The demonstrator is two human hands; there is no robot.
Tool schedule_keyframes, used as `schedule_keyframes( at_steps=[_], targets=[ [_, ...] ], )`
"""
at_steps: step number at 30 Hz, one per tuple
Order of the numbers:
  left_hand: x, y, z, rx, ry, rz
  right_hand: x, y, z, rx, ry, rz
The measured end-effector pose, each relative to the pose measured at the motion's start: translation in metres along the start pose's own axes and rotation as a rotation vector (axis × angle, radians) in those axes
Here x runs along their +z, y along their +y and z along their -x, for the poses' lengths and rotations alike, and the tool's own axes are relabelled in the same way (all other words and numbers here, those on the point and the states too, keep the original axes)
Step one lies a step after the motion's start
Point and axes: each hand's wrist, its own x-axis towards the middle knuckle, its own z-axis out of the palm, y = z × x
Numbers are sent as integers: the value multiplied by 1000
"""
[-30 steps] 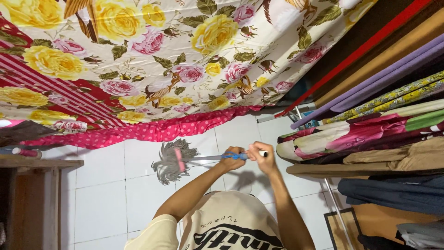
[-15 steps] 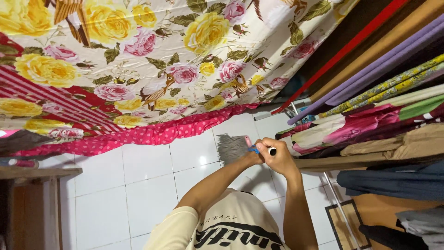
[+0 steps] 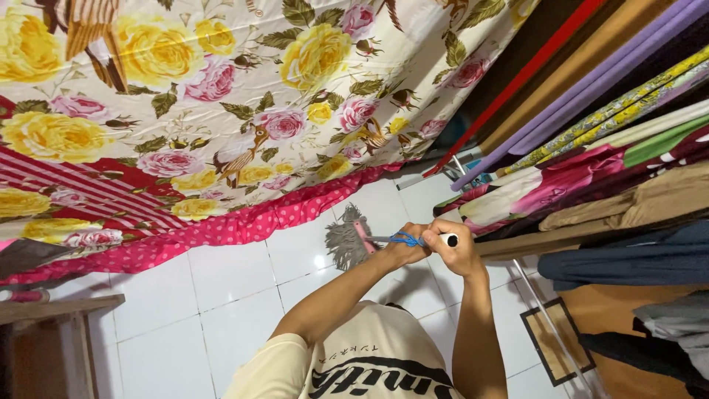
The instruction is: Mopping a tiled floor in a room with a bed and a clothes rack.
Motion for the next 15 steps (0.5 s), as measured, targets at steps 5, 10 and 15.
schedule_keyframes(
  at_steps=[5, 10, 15],
  targets=[
    [-37, 3, 40, -132, 5, 156, 29, -8, 0, -1, -57, -198],
    [-42, -37, 69, -260, 5, 103, 66, 2, -9, -66, -125, -374],
    [-66, -59, 103, -387, 27, 110, 113, 29, -17, -86, -112, -527]
  ],
)
